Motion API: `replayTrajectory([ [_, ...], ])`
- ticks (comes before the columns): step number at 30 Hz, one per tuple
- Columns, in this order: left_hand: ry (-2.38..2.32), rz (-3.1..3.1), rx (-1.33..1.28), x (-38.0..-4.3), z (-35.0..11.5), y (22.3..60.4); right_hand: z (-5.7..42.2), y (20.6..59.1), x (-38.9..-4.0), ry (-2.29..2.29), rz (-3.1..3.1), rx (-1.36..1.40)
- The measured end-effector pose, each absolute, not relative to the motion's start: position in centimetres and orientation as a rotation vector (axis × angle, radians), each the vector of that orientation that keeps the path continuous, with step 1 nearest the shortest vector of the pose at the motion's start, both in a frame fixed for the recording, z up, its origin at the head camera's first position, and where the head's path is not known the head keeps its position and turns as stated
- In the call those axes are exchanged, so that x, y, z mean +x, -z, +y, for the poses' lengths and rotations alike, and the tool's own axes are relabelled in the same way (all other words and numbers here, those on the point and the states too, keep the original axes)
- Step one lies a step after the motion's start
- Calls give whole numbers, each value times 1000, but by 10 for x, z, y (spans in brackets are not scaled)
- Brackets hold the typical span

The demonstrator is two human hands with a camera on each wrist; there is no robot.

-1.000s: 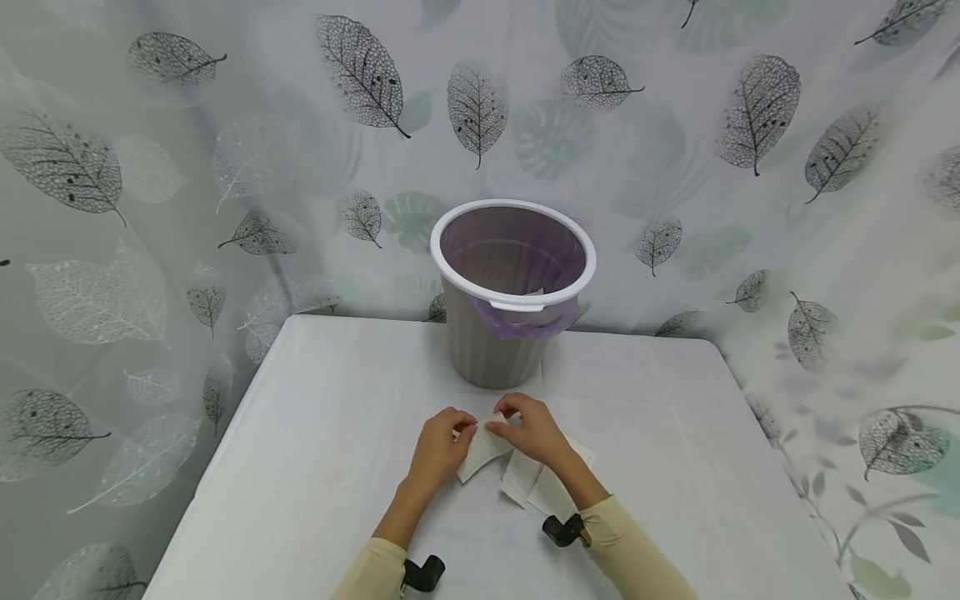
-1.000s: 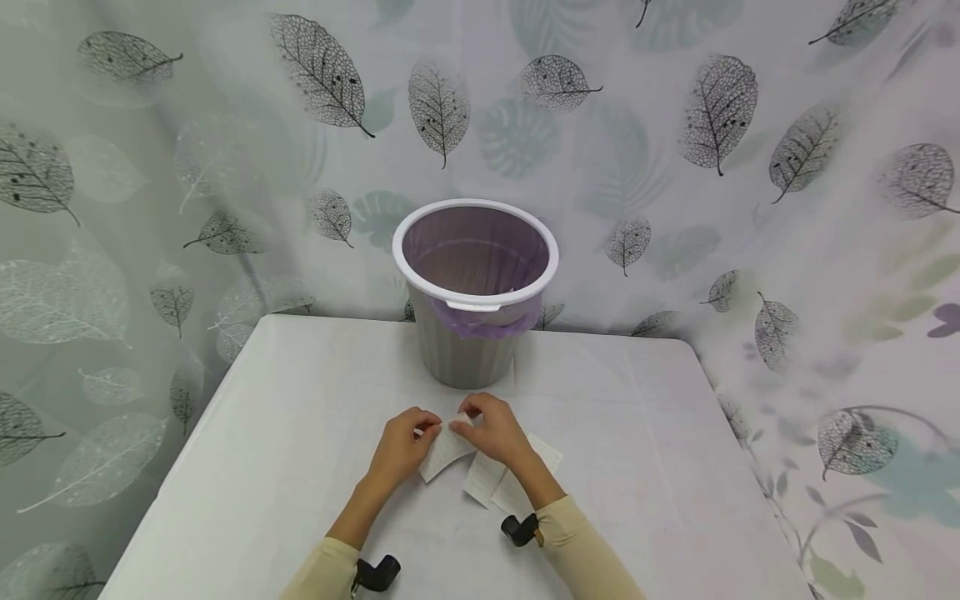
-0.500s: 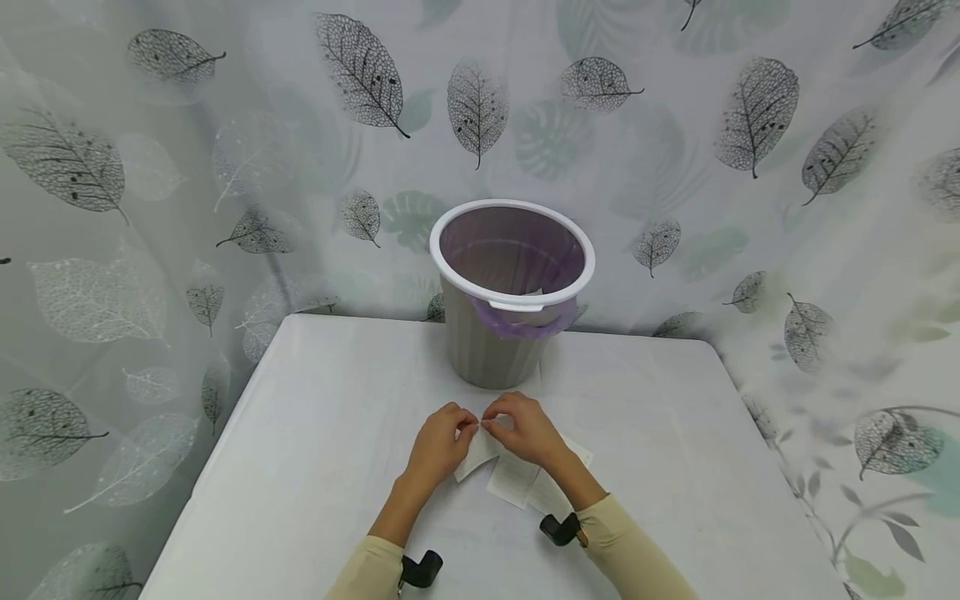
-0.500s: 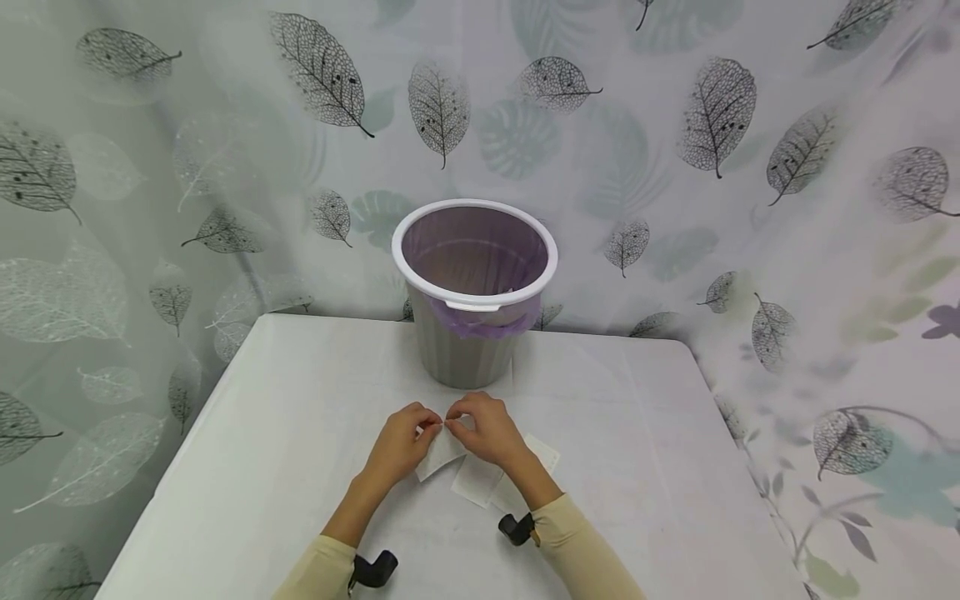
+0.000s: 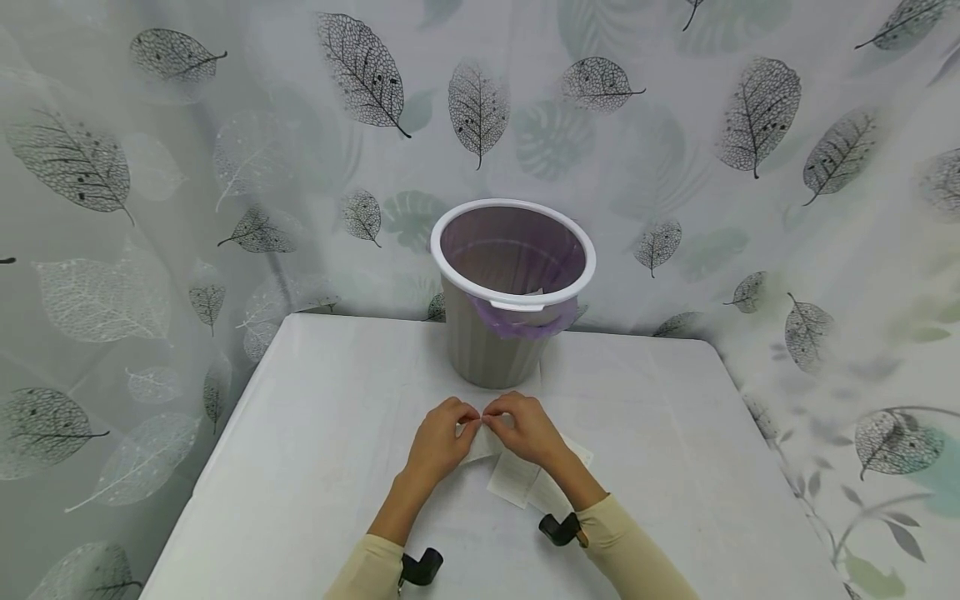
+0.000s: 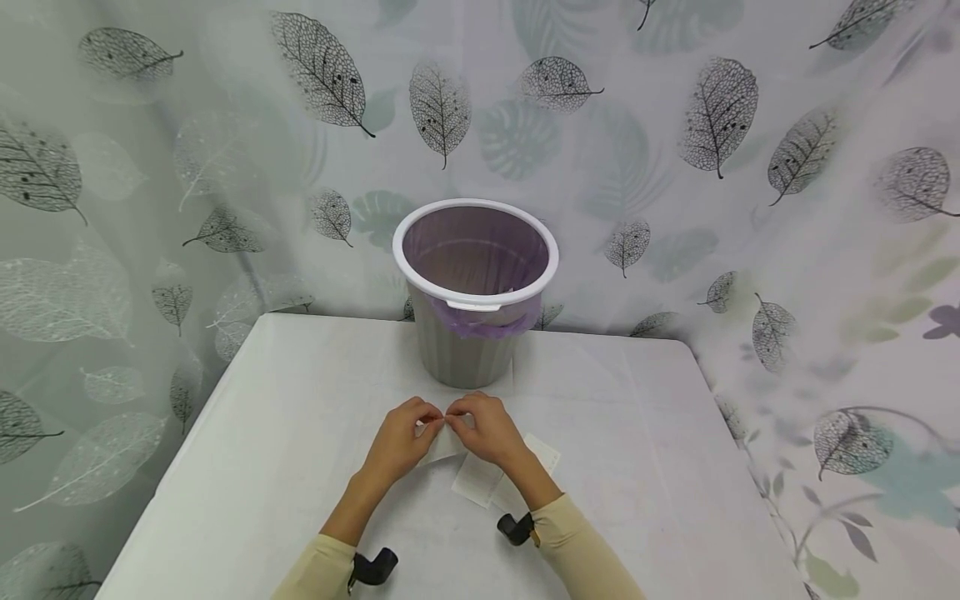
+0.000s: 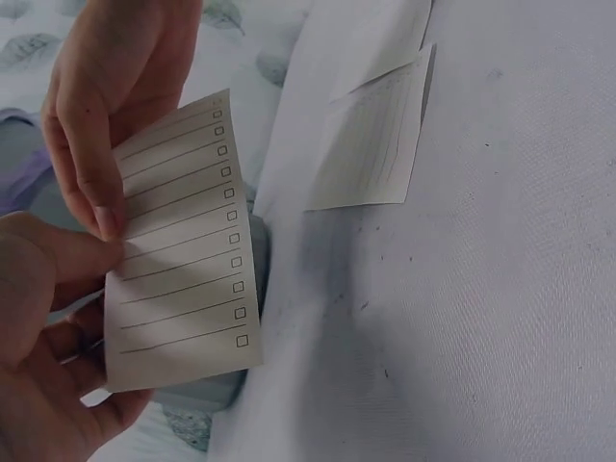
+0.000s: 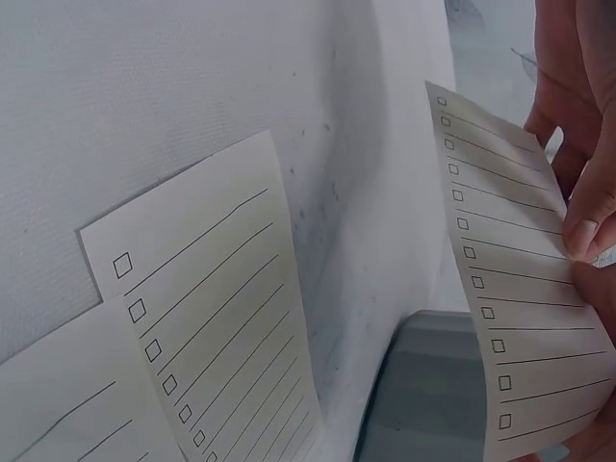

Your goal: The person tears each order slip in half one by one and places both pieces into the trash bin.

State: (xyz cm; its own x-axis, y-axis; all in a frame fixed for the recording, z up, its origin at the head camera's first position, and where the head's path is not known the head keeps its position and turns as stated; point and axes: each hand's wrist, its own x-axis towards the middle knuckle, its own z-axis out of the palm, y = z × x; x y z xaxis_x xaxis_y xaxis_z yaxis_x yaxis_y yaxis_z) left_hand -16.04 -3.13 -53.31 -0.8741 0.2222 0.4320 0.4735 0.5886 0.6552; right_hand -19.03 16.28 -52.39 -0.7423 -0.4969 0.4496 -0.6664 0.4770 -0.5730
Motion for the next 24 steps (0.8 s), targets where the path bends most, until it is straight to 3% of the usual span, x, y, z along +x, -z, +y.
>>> replayTrajectory([
  [24, 1191, -2308, -689, -162, -33, 532, 161, 519, -188, -1264, -2438, 902],
])
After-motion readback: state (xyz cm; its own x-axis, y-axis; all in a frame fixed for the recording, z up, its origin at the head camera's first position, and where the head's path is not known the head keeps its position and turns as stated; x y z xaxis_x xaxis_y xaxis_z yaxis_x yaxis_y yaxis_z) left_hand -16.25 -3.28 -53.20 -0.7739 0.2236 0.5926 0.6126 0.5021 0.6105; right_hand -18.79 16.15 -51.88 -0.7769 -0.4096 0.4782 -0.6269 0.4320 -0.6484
